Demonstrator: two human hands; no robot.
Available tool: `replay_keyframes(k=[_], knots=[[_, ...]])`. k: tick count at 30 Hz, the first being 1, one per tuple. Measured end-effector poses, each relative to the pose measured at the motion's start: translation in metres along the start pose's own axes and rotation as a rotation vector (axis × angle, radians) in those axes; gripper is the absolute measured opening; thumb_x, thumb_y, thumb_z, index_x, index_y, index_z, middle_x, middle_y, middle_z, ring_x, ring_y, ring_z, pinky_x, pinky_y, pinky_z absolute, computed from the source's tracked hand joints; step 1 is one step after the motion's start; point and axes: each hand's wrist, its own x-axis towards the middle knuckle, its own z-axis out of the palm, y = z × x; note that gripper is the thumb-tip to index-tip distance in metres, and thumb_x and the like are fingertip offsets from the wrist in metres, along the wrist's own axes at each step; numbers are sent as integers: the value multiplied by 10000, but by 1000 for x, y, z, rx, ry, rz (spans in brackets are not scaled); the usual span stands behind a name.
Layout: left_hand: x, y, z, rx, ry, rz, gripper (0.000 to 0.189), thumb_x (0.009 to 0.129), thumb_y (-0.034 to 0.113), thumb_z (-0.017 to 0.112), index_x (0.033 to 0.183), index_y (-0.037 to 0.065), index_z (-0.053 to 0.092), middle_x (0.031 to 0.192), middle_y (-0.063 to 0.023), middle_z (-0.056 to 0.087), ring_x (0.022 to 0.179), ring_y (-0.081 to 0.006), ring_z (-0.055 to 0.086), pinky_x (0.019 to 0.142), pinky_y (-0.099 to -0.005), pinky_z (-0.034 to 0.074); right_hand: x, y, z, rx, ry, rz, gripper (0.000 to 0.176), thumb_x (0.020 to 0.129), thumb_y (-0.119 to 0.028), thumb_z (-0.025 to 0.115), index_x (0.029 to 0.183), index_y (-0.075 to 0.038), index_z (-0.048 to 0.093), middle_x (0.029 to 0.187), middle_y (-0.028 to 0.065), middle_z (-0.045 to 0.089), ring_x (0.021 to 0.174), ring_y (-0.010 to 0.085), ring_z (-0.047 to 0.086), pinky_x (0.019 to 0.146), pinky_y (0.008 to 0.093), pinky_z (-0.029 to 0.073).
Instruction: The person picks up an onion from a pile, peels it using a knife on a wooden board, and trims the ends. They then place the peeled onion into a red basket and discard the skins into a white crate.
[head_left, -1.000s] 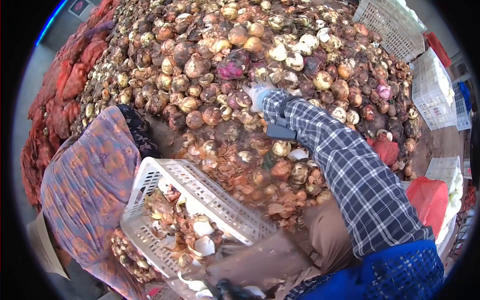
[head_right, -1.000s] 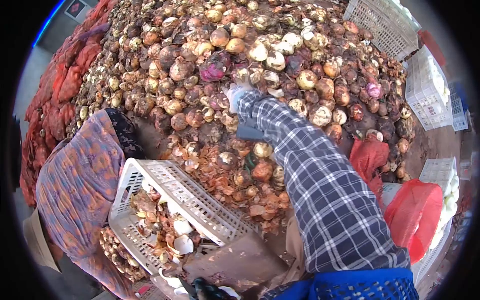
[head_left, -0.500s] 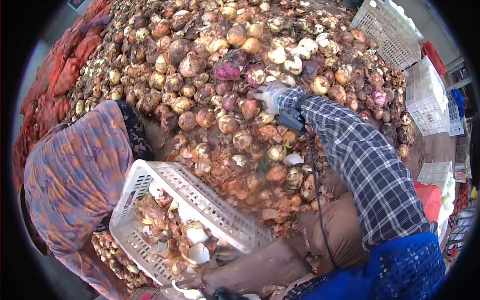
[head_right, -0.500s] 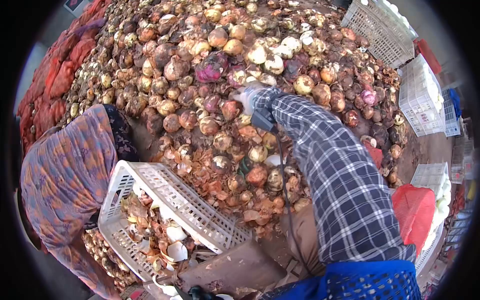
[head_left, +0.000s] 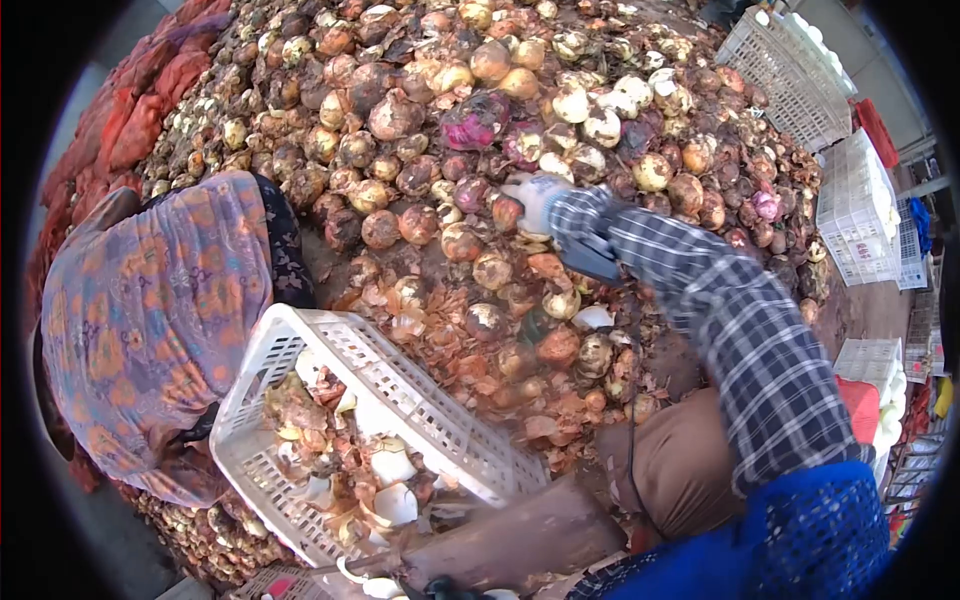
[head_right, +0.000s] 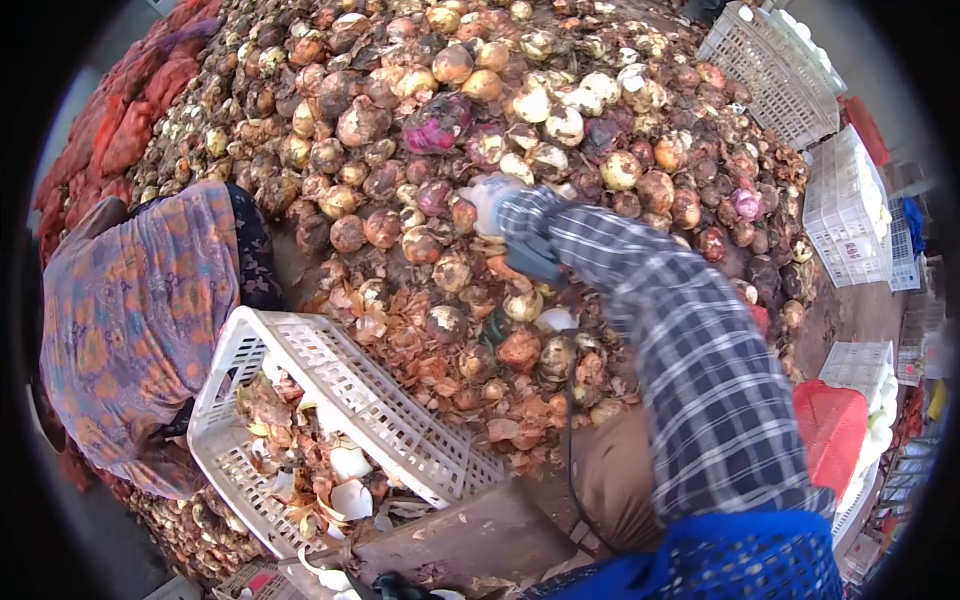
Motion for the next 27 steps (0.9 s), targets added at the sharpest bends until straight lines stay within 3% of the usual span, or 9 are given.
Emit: replay_keyframes(k=[2, 6, 12, 14, 16, 18, 21, 25, 27], knots=[[0, 0, 0, 5, 13, 16, 152, 958, 186, 552, 868, 63, 566, 519, 1, 451, 365, -111, 393, 303, -258, 336, 22, -19, -2, 130, -263, 134, 656, 781, -201, 622, 1403, -131, 425, 1349, 207, 477, 1192, 348, 528, 970, 414, 458], [-6, 4, 9, -6, -4, 16, 147, 957, 184, 552, 876, 63, 567, 522, 0, 453, 366, -110, 394, 305, -257, 335, 24, -37, 9, -95, -130, 160, 709, 730, -153, 665, 1392, -98, 416, 1328, 253, 469, 1206, 384, 503, 970, 435, 460], [2, 8, 22, -3, -63, 28, 139, 957, 181, 552, 888, 62, 567, 526, -1, 455, 369, -109, 395, 307, -255, 333, -17, -8, 5, 190, 82, 181, 870, 633, -318, 802, 1365, -58, 410, 1252, 253, 505, 1142, 376, 541, 925, 436, 488], [5, 8, 28, 4, -107, 28, 136, 957, 179, 553, 891, 61, 567, 527, -1, 456, 370, -109, 395, 308, -254, 333, -57, -12, -19, 296, 21, 120, 860, 629, -306, 808, 1351, -50, 417, 1229, 257, 512, 1114, 362, 561, 890, 414, 504], [7, 9, 34, 7, -153, 22, 133, 957, 178, 553, 895, 61, 567, 529, -1, 457, 370, -108, 396, 308, -253, 332, -85, -11, -11, 382, -213, 108, 810, 625, -368, 797, 1302, -46, 491, 1141, 240, 554, 1012, 342, 614, 898, 404, 514], [7, 9, 38, 12, -178, 24, 131, 957, 177, 553, 899, 61, 568, 530, -1, 458, 371, -108, 396, 309, -253, 331, -119, -21, 0, 360, -318, 7, 819, 730, -367, 769, 1408, -94, 400, 1285, 226, 491, 1143, 324, 556, 959, 392, 496], [8, 9, 42, 24, -181, 39, 127, 957, 176, 553, 905, 60, 568, 532, -1, 459, 372, -107, 396, 310, -252, 331, -135, -14, -4, 493, -385, 89, 725, 821, -378, 701, 1420, -98, 403, 1330, 206, 470, 1171, 322, 539, 1014, 415, 465], [8, 11, 50, 47, -183, 75, 123, 957, 174, 553, 913, 60, 568, 535, -2, 460, 374, -107, 397, 312, -251, 329, -81, 37, -6, 420, 288, 671, 573, 839, -274, 659, 1327, -31, 484, 1340, 224, 480, 1227, 352, 492, 1034, 421, 431], [8, 12, 52, 58, -186, 96, 121, 957, 173, 553, 917, 60, 568, 536, -2, 461, 375, -106, 398, 312, -250, 329, -45, 87, 5, 699, 316, 824, 626, 789, -328, 684, 1302, -22, 497, 1332, 234, 497, 1200, 369, 513, 998, 388, 449]])
